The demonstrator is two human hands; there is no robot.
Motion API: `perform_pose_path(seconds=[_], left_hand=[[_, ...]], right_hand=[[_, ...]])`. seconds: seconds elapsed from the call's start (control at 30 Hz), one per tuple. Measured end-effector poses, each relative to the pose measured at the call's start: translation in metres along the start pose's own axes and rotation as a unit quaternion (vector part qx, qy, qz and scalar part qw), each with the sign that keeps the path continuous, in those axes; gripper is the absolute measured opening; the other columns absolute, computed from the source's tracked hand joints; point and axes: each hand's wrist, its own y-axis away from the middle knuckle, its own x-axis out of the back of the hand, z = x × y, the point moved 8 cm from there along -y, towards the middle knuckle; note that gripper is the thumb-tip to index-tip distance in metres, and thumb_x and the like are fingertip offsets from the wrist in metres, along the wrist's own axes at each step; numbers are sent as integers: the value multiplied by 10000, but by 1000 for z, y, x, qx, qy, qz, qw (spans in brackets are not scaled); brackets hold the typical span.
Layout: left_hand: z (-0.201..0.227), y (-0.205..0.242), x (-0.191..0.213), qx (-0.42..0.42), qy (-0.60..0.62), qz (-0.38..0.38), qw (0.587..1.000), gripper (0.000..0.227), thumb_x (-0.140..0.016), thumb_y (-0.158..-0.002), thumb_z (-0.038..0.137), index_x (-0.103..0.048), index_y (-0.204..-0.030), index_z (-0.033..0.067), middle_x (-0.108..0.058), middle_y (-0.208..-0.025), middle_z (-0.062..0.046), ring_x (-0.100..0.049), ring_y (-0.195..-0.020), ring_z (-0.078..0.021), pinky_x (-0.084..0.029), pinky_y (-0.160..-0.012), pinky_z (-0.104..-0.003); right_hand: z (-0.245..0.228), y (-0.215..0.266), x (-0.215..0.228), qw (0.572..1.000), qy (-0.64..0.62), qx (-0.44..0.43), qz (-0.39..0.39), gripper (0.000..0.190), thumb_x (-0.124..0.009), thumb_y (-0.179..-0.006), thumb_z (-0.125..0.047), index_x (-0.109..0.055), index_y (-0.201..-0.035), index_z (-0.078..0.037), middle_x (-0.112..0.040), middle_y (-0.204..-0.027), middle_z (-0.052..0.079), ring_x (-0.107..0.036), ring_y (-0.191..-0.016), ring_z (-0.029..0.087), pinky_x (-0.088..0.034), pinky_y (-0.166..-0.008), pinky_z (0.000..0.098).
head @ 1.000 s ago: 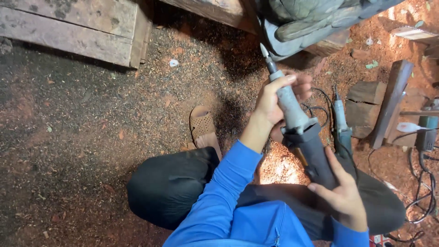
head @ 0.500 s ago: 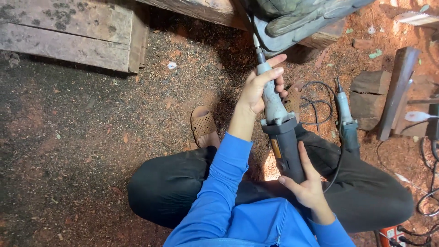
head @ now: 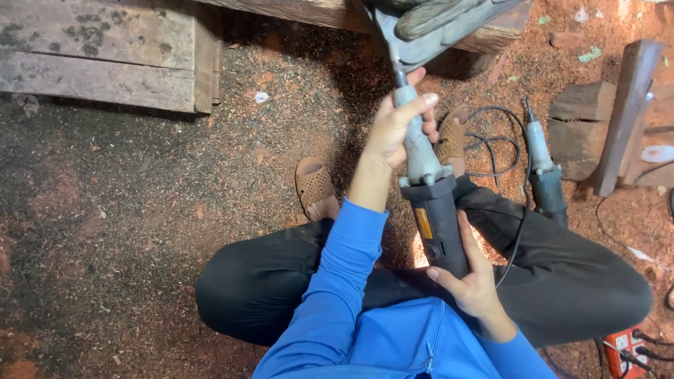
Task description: Refining the surface and details of a large sculpture using a handheld power rotary tool while seated on the floor.
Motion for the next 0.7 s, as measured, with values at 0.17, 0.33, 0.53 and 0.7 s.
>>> perform_pose_path(seconds=[0.17,0.33,0.53,0.7], left_hand=[[5,-2,1,1,-7,-2,1000,809,-727,-827,58,-329,-1529,-7,-564,-643,-68,-563,-497,-145,-514,-436,-324],[-10,2,-1,11,-25,42,999,843,-715,-811,67,-327,-1559,79,-522,-634,-64,-539,-469,-137,-486,-408,-320],[-27,16,-33,-21,116,-169,978,646,-707,-920,220,-486,-1468,-40,-546,-759,18,-537,-693,-113,-553,-675,-315],[-45,50,-95,8,251,-270,929,325,-626,-991,81,-604,-1289,-47,-667,-815,-23,-755,-933,-230,-558,-1067,-499]], right_hand=[[-8,-4,-5,999,-31,6,-8,1068,-806,-764,-226,-198,-1631,-83,-280,-1688,144,-349,-1510,264,-276,-1225,392],[-4,7,5,999,-46,23,5,1055,-798,-781,-242,-191,-1619,-35,-261,-1681,203,-304,-1535,299,-231,-1257,421],[-33,15,88,979,164,122,5,976,-850,-744,-287,-398,-1567,-18,-527,-1542,187,-574,-1340,226,-399,-1152,310],[-85,56,170,896,424,129,10,944,-790,-695,-392,-500,-1575,-211,-661,-1388,146,-705,-1130,271,-524,-974,347]])
